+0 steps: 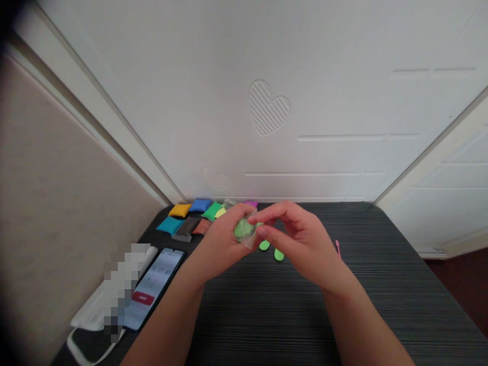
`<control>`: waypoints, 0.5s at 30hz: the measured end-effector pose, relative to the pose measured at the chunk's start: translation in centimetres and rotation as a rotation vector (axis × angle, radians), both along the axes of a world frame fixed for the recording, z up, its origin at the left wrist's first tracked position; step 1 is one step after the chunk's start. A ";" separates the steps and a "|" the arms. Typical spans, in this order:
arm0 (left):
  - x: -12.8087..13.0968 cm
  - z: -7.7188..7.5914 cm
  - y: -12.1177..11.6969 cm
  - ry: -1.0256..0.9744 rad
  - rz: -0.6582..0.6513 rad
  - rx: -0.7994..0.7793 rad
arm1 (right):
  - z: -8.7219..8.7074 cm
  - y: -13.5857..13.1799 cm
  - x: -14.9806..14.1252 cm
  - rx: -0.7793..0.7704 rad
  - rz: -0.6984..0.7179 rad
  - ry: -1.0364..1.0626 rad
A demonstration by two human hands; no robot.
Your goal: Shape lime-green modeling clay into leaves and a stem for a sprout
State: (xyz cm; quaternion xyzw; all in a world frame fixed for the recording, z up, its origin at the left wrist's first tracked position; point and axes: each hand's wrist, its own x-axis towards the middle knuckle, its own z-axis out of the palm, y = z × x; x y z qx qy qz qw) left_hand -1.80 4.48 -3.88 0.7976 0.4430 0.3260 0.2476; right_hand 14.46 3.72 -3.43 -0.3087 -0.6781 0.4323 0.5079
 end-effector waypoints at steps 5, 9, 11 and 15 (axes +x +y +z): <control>0.2 0.4 -0.3 -0.042 -0.062 -0.089 | 0.1 0.2 0.0 0.193 -0.095 -0.188; -0.1 0.4 -0.3 -0.076 -0.110 -0.203 | 0.2 0.4 0.4 0.329 -0.105 -0.311; -0.3 0.4 -0.3 -0.088 -0.122 -0.244 | 0.3 0.4 0.7 0.333 -0.073 -0.335; -0.5 0.4 -0.2 -0.106 -0.147 -0.296 | 0.4 0.4 1.0 0.309 -0.037 -0.371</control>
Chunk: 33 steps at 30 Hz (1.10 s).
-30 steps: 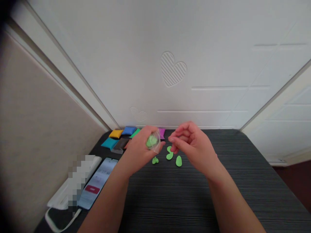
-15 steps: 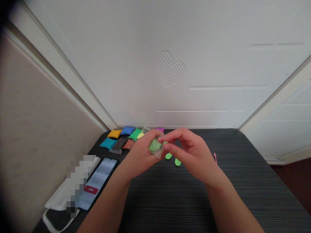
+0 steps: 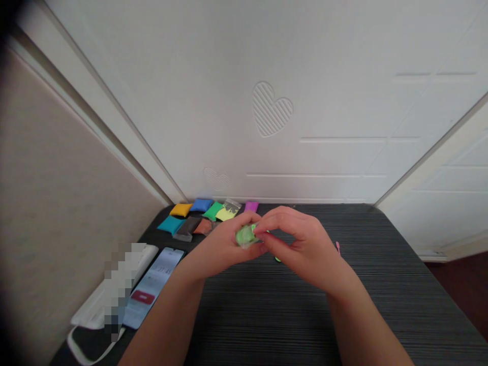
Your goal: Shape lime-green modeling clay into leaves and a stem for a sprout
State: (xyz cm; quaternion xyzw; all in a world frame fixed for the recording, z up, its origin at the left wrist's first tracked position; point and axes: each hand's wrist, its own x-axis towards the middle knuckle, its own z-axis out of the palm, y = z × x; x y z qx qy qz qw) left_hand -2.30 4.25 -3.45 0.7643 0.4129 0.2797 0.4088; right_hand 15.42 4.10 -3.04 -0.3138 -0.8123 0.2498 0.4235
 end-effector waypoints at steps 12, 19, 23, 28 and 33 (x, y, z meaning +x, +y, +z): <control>0.0 -0.1 0.1 0.023 0.000 -0.011 | 0.6 -0.1 0.1 -0.065 0.035 -0.097; -0.2 -0.2 0.1 0.094 0.055 0.076 | 0.5 -0.1 -0.1 -0.065 -0.015 -0.120; 0.0 -0.1 0.2 0.175 0.107 0.213 | 0.4 -0.1 -0.2 -0.044 -0.071 -0.113; 0.1 -0.2 -0.1 0.179 0.125 0.287 | 0.4 -0.3 -0.2 -0.050 -0.153 -0.084; 0.0 -0.5 -0.1 0.128 0.128 0.323 | 0.3 -0.2 -0.2 -0.047 -0.145 -0.094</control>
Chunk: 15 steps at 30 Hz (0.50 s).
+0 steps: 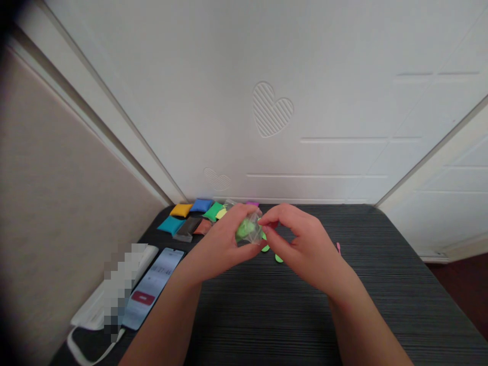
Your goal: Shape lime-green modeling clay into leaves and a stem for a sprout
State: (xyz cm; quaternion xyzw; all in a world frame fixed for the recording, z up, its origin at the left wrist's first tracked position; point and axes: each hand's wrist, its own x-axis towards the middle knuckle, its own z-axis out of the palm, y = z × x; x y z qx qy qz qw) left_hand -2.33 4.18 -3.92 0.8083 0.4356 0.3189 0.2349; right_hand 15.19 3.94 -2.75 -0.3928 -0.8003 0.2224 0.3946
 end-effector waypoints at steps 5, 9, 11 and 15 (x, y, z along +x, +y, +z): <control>0.2 -0.2 0.3 -0.014 0.043 0.025 | -0.3 0.1 -0.1 0.010 -0.008 -0.004; 0.4 -0.3 0.3 -0.005 0.068 0.031 | -0.3 0.1 -0.2 -0.007 -0.054 -0.040; 0.5 -0.4 0.3 -0.006 0.069 0.034 | -0.3 0.1 -0.2 -0.009 -0.063 -0.063; 0.5 -0.4 0.1 0.003 0.059 0.030 | -0.3 0.3 -0.3 0.047 -0.079 -0.060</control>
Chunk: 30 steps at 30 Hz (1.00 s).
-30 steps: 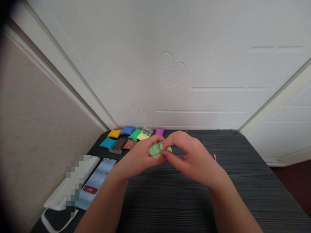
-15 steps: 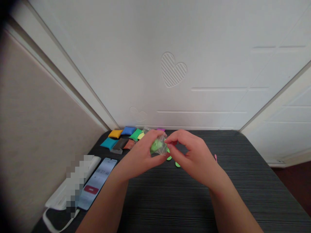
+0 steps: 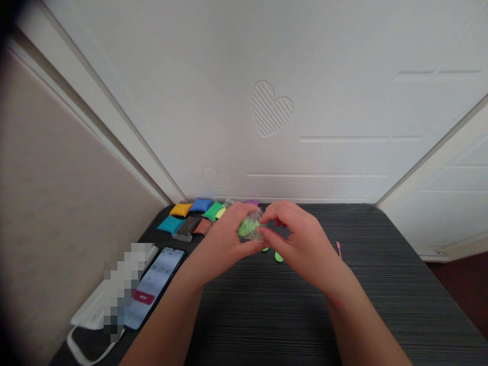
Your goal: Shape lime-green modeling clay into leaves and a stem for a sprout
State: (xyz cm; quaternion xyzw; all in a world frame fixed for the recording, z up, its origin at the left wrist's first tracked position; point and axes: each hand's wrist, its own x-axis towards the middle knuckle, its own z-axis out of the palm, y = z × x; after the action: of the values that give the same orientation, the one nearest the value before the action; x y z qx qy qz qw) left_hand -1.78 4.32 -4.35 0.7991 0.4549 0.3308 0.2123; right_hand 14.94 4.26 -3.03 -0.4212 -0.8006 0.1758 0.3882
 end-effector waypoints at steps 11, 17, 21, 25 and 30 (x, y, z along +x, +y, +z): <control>0.1 0.2 0.1 0.075 0.155 0.207 | 0.7 -1.0 -0.1 -0.001 0.053 -0.050; 0.7 -0.1 0.0 0.078 0.266 0.315 | 0.4 -1.1 -0.7 -0.119 0.117 -0.076; 0.9 -0.3 -0.1 0.081 0.274 0.321 | 0.1 -0.8 -0.9 -0.128 0.167 -0.058; 0.8 -0.4 0.1 0.071 0.287 0.322 | 0.1 -0.7 -0.9 -0.098 0.160 -0.043; 0.8 -0.6 0.3 0.049 0.361 0.380 | -0.1 -1.0 -1.1 -0.042 0.057 -0.004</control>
State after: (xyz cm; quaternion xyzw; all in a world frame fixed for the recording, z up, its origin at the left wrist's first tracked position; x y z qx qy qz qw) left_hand -1.01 4.57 -4.95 0.7384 0.5248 0.4233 -0.0152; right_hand 13.84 3.22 -3.17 -0.4068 -0.8090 0.2028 0.3727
